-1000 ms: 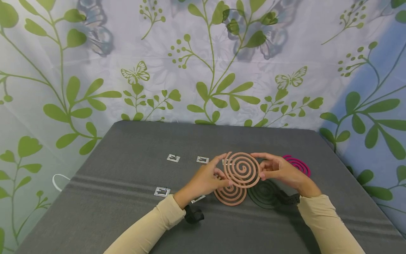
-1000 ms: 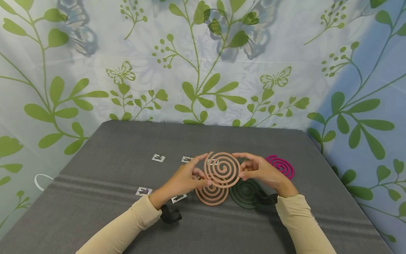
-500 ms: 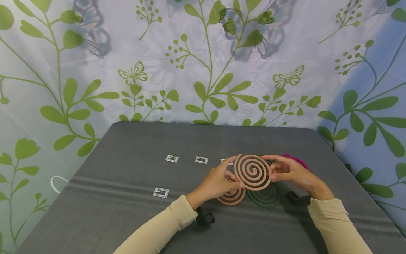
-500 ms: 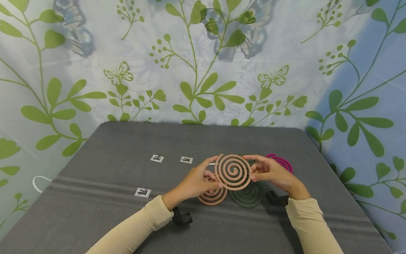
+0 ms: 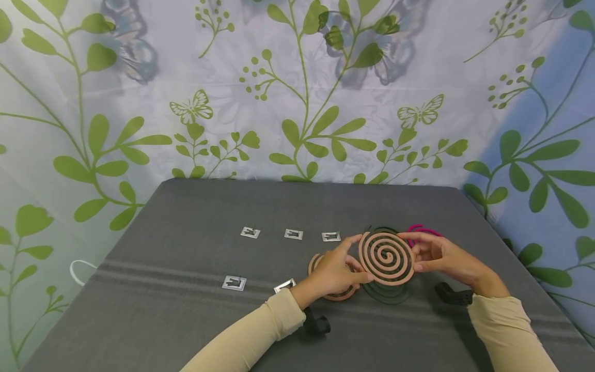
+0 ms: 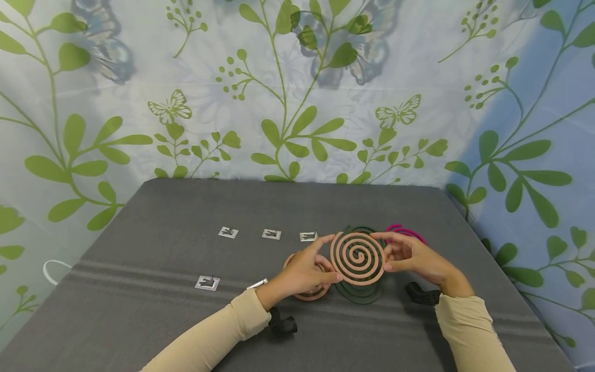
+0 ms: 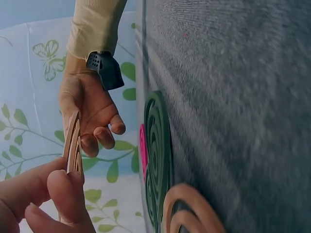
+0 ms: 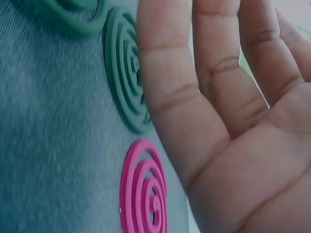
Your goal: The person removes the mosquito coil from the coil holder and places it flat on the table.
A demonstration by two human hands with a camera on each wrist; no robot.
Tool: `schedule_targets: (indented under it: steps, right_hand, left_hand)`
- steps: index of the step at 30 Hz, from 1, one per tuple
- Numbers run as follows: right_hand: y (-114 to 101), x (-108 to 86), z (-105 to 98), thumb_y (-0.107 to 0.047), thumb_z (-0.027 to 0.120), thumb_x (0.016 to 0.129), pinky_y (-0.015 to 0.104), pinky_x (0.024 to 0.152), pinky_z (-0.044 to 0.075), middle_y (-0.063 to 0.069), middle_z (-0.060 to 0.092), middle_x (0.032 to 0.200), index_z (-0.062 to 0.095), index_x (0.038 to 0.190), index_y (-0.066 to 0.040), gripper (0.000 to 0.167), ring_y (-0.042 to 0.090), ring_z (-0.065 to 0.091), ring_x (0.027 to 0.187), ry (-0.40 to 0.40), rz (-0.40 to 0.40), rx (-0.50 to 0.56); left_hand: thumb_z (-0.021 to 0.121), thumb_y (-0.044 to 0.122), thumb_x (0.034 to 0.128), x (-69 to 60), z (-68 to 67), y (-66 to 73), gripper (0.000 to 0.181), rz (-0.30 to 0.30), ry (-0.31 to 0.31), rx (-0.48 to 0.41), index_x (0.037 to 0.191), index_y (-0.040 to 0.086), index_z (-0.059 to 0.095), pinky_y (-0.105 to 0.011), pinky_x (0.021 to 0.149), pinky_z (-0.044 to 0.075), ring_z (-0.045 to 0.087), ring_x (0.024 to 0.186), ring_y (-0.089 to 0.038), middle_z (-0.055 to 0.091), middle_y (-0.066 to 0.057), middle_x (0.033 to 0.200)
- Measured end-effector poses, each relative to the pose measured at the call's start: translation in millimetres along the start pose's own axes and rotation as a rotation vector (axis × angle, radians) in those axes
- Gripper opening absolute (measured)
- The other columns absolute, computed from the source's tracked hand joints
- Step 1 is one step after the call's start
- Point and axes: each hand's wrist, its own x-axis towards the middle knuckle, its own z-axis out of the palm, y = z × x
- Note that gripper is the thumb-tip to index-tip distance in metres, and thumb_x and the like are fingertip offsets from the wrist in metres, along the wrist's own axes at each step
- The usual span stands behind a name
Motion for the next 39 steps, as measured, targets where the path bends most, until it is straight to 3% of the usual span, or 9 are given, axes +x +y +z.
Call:
schedule_targets:
  steps: [6,13,23,31,39]
  right_hand:
    - [3.8,-10.6,-5.6,0.015,0.06,0.102,0.041,0.083,0.064,0.003,0.074,0.109,0.051,0.162,-0.021,0.07,0.023,0.075,0.095,-0.028,0.017,-0.004]
    - [6.3,-25.7,-14.8,0.017,0.058,0.102,0.04,0.082,0.063,0.002,0.073,0.11,0.047,0.164,-0.015,0.071,0.02,0.075,0.097,-0.028,0.007,0.006]
    - [8.7,-43.2,-22.8,0.018,0.058,0.101,0.039,0.081,0.063,0.002,0.075,0.11,0.051,0.162,-0.024,0.074,0.018,0.075,0.095,-0.032,0.009,0.003]
    - [12.2,-52.5,-29.7,0.018,0.056,0.102,0.039,0.083,0.064,0.002,0.074,0.113,0.052,0.161,-0.023,0.073,0.018,0.075,0.098,-0.037,0.035,0.022]
    - [16.5,-62.8,-38.5,0.017,0.055,0.103,0.036,0.084,0.063,0.001,0.074,0.114,0.055,0.159,-0.031,0.074,0.013,0.073,0.098,-0.025,0.078,0.03]
  left_hand:
    - [0.085,0.014,0.0967,5.0,10.7,-1.6,0.089,-0.001,-0.02,-0.028,0.17,0.023,0.035,-0.024,0.051,0.048,0.072,0.067,-0.02,0.075,0.007,0.091]
    - [0.087,0.014,0.0951,14.3,26.5,-2.1,0.088,-0.013,-0.008,-0.028,0.168,0.025,0.039,-0.024,0.055,0.053,0.071,0.064,-0.015,0.076,0.008,0.09]
    - [0.085,0.018,0.0977,16.6,42.0,3.9,0.085,-0.014,-0.028,0.025,0.168,0.026,0.038,-0.024,0.054,0.054,0.071,0.062,-0.015,0.078,0.009,0.093]
    - [0.085,0.014,0.097,20.2,53.3,4.9,0.086,-0.037,-0.032,0.023,0.168,0.026,0.038,-0.023,0.055,0.054,0.071,0.061,-0.012,0.079,0.008,0.097]
    - [0.086,0.011,0.0954,25.4,65.3,4.0,0.09,-0.058,-0.05,-0.003,0.169,0.028,0.036,-0.022,0.057,0.054,0.069,0.061,-0.009,0.079,0.006,0.101]
